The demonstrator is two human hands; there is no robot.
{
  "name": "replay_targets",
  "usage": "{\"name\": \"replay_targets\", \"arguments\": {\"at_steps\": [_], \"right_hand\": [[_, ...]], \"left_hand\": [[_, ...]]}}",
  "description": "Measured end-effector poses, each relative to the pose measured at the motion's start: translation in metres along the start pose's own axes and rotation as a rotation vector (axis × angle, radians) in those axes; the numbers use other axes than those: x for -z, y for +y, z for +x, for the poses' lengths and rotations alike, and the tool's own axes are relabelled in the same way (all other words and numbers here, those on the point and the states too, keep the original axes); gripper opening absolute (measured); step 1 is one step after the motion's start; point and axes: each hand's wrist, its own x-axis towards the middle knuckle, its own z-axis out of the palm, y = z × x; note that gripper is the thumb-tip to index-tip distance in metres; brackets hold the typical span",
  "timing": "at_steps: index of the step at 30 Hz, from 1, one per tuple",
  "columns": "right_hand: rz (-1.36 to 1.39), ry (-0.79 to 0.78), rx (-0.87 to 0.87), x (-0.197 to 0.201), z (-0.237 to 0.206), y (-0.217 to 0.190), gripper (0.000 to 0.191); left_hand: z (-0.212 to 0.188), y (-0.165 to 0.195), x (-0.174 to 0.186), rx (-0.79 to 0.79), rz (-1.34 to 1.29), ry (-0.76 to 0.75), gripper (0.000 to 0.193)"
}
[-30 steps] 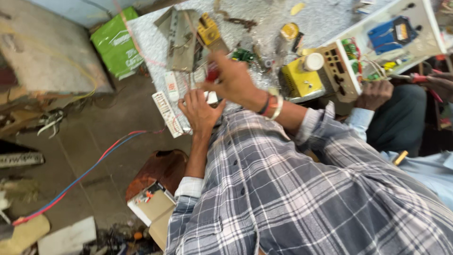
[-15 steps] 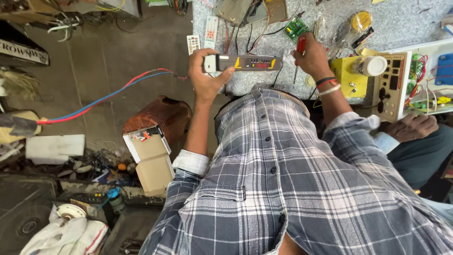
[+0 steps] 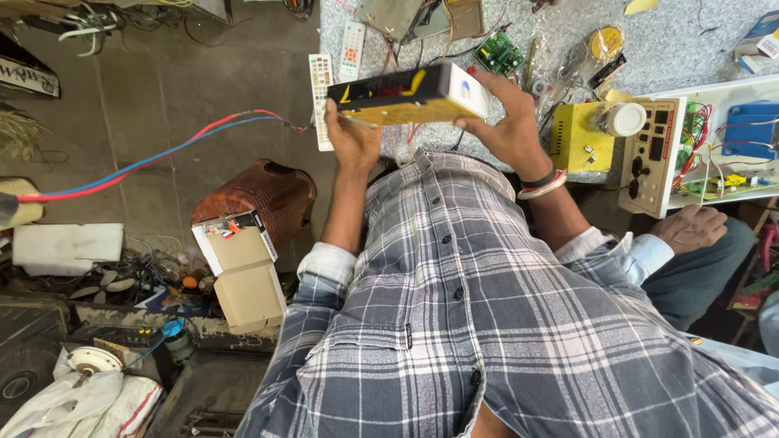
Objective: The person disassembles a white set-top box using a screwdriver, removes the circuit board, and places it on the workbench. They then handle a cardboard box containing small electronic components.
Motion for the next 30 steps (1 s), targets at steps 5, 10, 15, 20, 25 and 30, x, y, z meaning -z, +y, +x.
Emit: {"name": "replay_targets", "arguments": {"at_steps": [5, 10, 15, 20, 25, 30], "right_hand": [[-0.089, -0.006, 0.044, -0.002, 0.001, -0.011, 0.056], [-0.187, -0.056, 0.187, -0.01, 0.003, -0.005, 0.05], [-0.104, -0.09, 0.102, -0.021, 0.001, 0.012, 0.052], [-0.044, -0.121, 0.036, -0.039, -0.001, 0.025, 0.052], [-0.026, -0.185, 0.064, -0.048, 0.0, 0.033, 0.053], [-0.088, -0.19, 0.13, -0.051, 0.002, 0.04, 0.055]], "left_hand": [[-0.002, -0.034, 0.0, 0.22, 0.054, 0.096, 0.068], [-0.008, -0.041, 0.001, 0.07, 0.906, 0.093, 0.074], [-0.02, -0.02, -0.008, -0.265, 1.102, -0.343, 0.068], [-0.013, 0.006, -0.014, -0.258, 1.466, -0.503, 0.069], [-0.011, 0.017, 0.0, -0.329, 1.583, -0.529, 0.064], [0.0, 0.012, 0.013, -0.42, 1.65, -0.588, 0.061]]}}
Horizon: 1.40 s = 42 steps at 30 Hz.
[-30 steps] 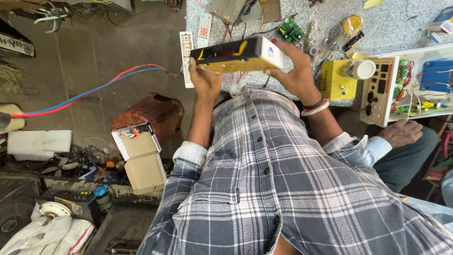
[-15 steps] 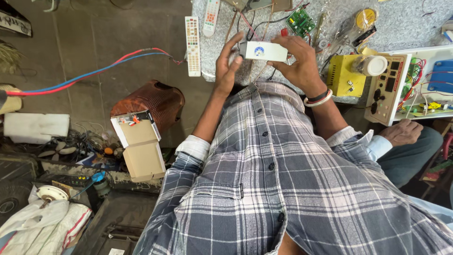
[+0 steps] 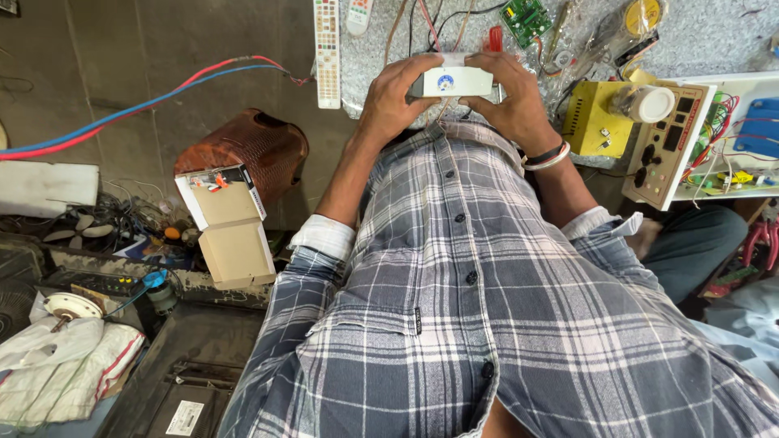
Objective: The person disassembles a white set-top box using a screwdriver, removes the circuit board, and places it on the workbench. They then handle a cardboard box containing small electronic components.
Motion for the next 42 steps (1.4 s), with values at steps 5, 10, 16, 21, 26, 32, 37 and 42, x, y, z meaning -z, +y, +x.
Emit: {"name": "replay_targets", "arguments": {"at_steps": [5, 10, 16, 21, 26, 32, 37, 42], "right_hand": [[-0.048, 0.023, -0.021, -0.009, 0.004, 0.001, 0.051], [-0.066, 0.061, -0.04, -0.015, 0.002, -0.002, 0.049], [-0.154, 0.106, -0.04, -0.016, -0.001, -0.008, 0.047], [-0.182, 0.119, -0.058, -0.018, 0.0, -0.01, 0.049], [-0.238, 0.139, -0.034, -0.016, 0.0, -0.004, 0.051], [-0.166, 0.169, -0.042, -0.015, -0.012, 0.004, 0.051], [-0.151, 0.132, -0.022, -0.017, -0.021, 0.017, 0.049], [-0.13, 0.125, -0.045, -0.013, -0.022, 0.031, 0.052]], "left_hand": [[0.003, -0.005, -0.001, 0.031, 0.055, 0.001, 0.052], [0.002, -0.006, -0.002, 0.069, -0.036, -0.044, 0.05], [0.006, -0.004, -0.01, 0.011, -0.199, 0.012, 0.048], [0.009, -0.002, -0.011, 0.076, -0.274, 0.002, 0.046], [0.012, -0.006, -0.018, 0.047, -0.213, -0.009, 0.047], [0.011, -0.003, -0.032, 0.056, -0.23, 0.01, 0.051], [0.011, 0.006, -0.031, 0.055, -0.197, -0.02, 0.057], [0.023, 0.007, -0.039, 0.027, -0.208, 0.036, 0.063]]}}
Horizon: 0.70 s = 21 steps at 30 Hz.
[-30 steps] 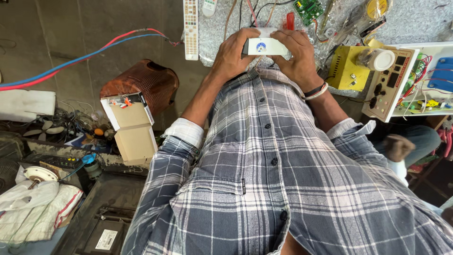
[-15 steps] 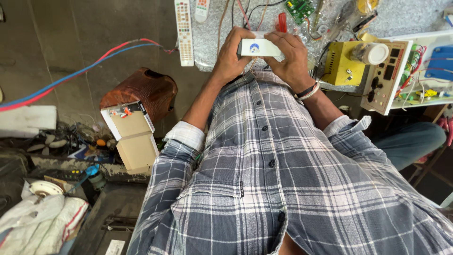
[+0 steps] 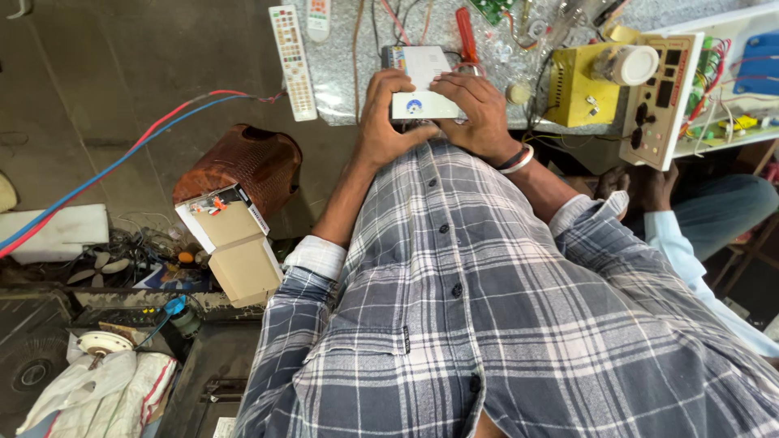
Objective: The person disassembles a white set-top box using a screwdriver, removes the circuit board, and places it on the workbench. They then handle a cardboard box containing small electronic components.
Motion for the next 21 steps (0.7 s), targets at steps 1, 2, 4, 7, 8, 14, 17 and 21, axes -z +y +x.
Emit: {"name": "replay_targets", "arguments": {"at_steps": [1, 2, 4, 7, 8, 14, 17, 21], "right_hand": [[0.002, -0.005, -0.01, 0.001, 0.001, 0.002, 0.053], [0.008, 0.011, -0.014, 0.001, 0.003, 0.004, 0.053], [0.021, 0.039, -0.018, 0.0, 0.007, 0.007, 0.052], [0.022, 0.053, -0.069, -0.004, 0.016, 0.006, 0.054], [0.031, 0.064, -0.058, -0.007, 0.021, 0.004, 0.054], [0.089, 0.09, -0.075, -0.022, 0.064, -0.01, 0.056], [0.091, 0.081, -0.087, -0.029, 0.078, -0.015, 0.057], [0.384, 0.074, -0.101, -0.042, 0.08, -0.009, 0.053]], "left_hand": [[0.003, -0.002, -0.003, 0.014, -0.002, 0.013, 0.061], [0.006, -0.005, -0.005, 0.028, -0.001, 0.027, 0.06], [0.01, -0.011, -0.008, 0.053, 0.004, 0.03, 0.059], [0.014, -0.018, -0.007, 0.082, 0.007, 0.049, 0.059], [0.016, -0.019, -0.004, 0.09, 0.006, 0.059, 0.059], [0.044, -0.028, 0.036, 0.134, -0.08, -0.014, 0.058], [0.052, -0.026, 0.053, 0.237, -0.028, -0.041, 0.059], [0.025, -0.016, 0.059, 0.029, 0.228, 0.264, 0.088]]}}
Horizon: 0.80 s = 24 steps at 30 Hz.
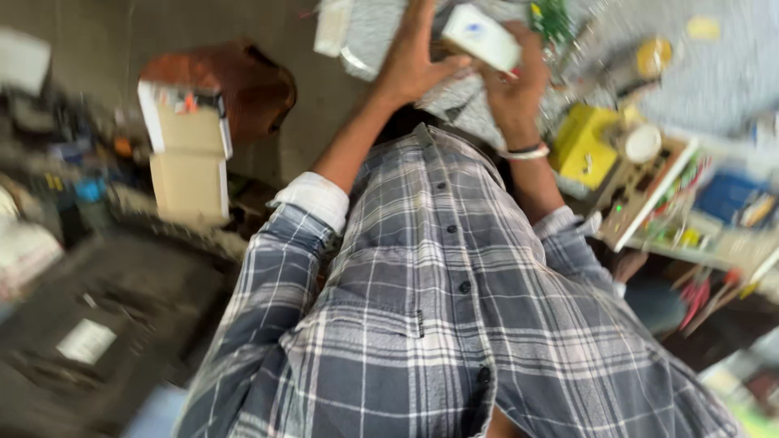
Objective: The person disassembles a white set-top box using a screwdriver, removes the circuit board, and places it on the workbench. They then handle a cardboard box containing small electronic components.
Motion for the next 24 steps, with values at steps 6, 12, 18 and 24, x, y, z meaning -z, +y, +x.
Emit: {"name": "replay_targets", "arguments": {"at_steps": [6, 12, 18, 24], "right_hand": [[0.265, 0.189, -0.274, 0.004, 0.023, 0.011, 0.056], [0.199, 0.178, -0.783, 0.0, 0.013, -0.02, 0.031], [-0.778, 0.131, -0.261, -0.007, -0.019, -0.052, 0.026], [-0.371, 0.144, 0.213, -0.078, -0.052, -0.078, 0.019]], "left_hand": [[-0.119, 0.005, 0.066, 0.265, 0.181, 0.155, 0.055], [-0.261, -0.001, 0.14, 0.892, 0.085, 0.416, 0.036], [-0.359, -0.004, 0.217, 1.093, 0.163, 0.961, 0.02], [-0.399, -0.017, 0.325, 1.187, 0.36, 1.178, 0.022]]}}
